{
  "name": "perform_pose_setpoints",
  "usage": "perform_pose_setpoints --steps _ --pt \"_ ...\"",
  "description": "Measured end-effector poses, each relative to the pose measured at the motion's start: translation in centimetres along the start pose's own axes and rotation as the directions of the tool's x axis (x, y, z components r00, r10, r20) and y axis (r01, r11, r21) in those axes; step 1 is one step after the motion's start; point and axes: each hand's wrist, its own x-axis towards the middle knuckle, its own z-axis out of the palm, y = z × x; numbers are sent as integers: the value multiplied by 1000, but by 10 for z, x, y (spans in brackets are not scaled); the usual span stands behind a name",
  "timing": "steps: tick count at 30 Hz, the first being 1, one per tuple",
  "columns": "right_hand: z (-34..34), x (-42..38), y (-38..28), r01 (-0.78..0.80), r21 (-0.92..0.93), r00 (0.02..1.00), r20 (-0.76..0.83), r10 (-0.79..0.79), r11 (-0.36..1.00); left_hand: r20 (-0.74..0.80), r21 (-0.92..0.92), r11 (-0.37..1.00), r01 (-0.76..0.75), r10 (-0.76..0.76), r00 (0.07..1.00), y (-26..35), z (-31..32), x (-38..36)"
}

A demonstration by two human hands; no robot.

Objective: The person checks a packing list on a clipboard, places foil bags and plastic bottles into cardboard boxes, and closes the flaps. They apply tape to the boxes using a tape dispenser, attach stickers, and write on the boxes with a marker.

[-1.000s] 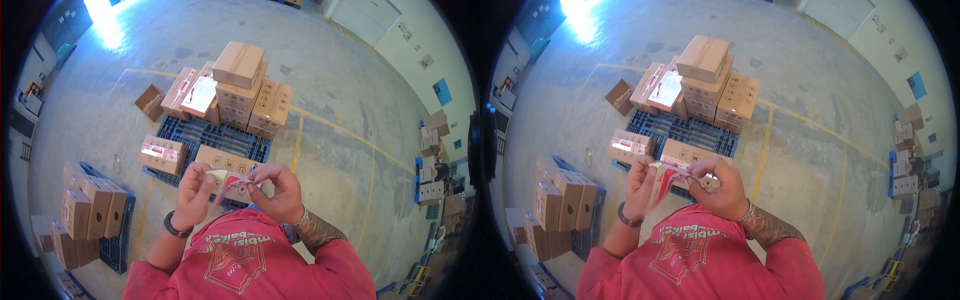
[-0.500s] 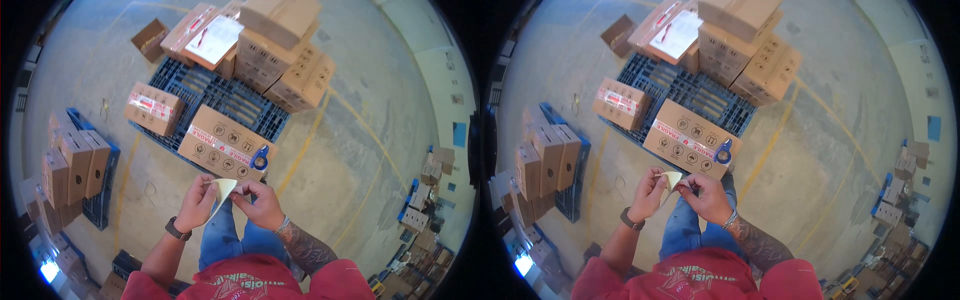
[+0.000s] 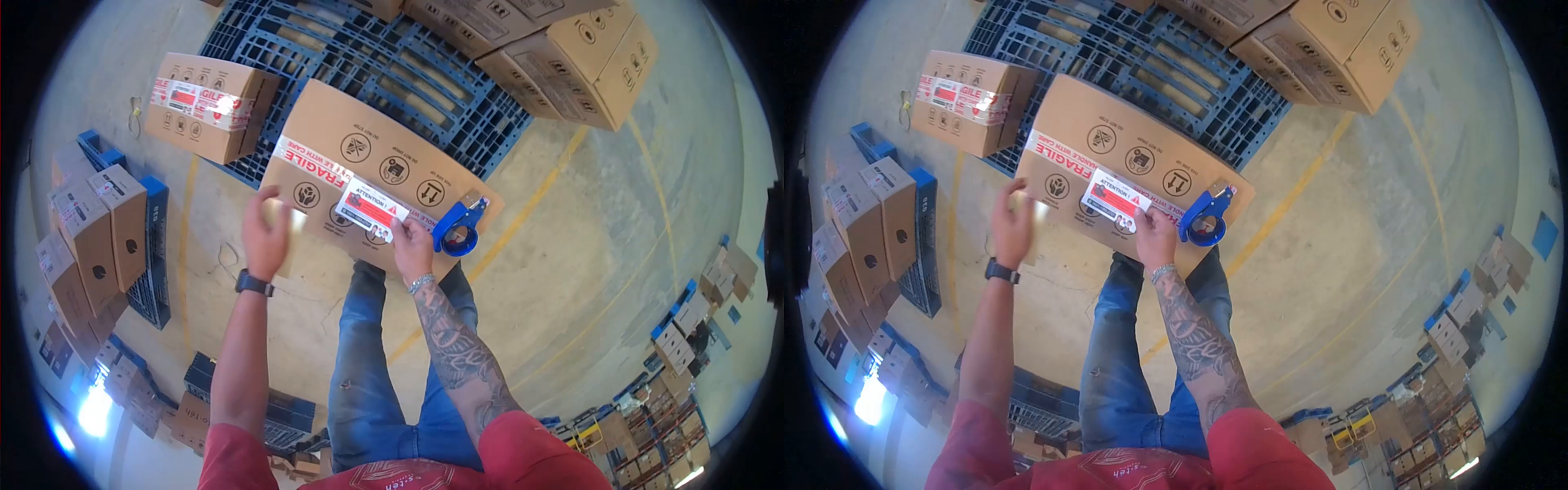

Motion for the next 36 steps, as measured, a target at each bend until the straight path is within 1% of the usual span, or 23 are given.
perform_pose_setpoints --steps 2,3,4,5,8,11,13,15,17,19,20,21,23,24,26,27,29,31,32,33,34,35,36 --pt "9 10 5 -24 61 998 -55 27 998 175 72 948 -309 293 940 12 31 -1" --pt "13 17 11 -25 124 994 -103 38 992 181 67 948 -311 295 938 21 44 -1" --pt "14 24 16 -31 -72 991 -131 22 997 410 118 941 -318 245 878 29 56 -2" --pt "15 25 11 -34 -74 991 -134 24 997 613 165 928 -336 170 771 33 62 -1" --pt "20 23 -11 -66 -183 982 -184 32 981 668 321 826 -464 150 729 12 94 -6" --pt "23 22 -15 -60 -247 970 -241 -1 967 714 309 816 -488 141 686 0 90 -2" --pt "19 17 -15 -122 -457 958 -286 -16 881 732 318 801 -508 133 668 -2 86 3" --pt "14 10 -9 -165 -412 947 -320 27 896 747 326 786 -526 127 653 -3 85 4" --pt "14 2 3 -197 -364 935 -349 63 910 693 350 763 -544 180 698 -6 88 5" --pt "20 -15 23 151 -587 905 -241 -350 795 666 350 758 -551 212 715 -8 93 5" --pt "19 -21 7 207 -623 971 37 -236 754 636 352 751 -558 246 732 -9 96 7" --pt "22 -18 -6 207 -623 971 38 -235 755 637 353 751 -558 244 732 -10 97 10" --pt "29 4 -23 656 -684 746 523 -411 319 689 370 706 -605 228 688 -15 101 17" --pt "27 14 -18 656 -683 746 522 -414 321 695 364 694 -621 242 677 -20 103 21" --pt "19 29 -8 540 -794 841 510 -178 278 694 360 671 -648 272 667 -23 103 27" --pt "23 18 0 548 -788 836 523 -167 279 682 368 671 -643 276 678 -23 100 23" --pt "32 -13 10 160 -883 972 63 -226 442 687 381 649 -658 277 671 -19 101 20" --pt "22 -50 17 165 -865 955 20 -296 474 664 334 797 -504 181 726 -1 90 14" --pt "9 -72 14 186 -848 956 41 -290 495 645 337 795 -504 195 739 -4 86 9" --pt "-5 -81 2 225 -829 954 80 -290 512 492 303 911 -279 101 865 -13 78 -5" --pt "-16 -81 1 191 -841 921 -24 -388 507 359 224 973 -50 -35 933 -24 72 -27" --pt "-28 -79 0 157 -843 871 -127 -474 514 277 189 975 113 -164 947 -28 65 -50" --pt "-37 -65 -8 42 -859 903 -185 -387 510 180 141 953 266 -289 940 -32 53 -69"
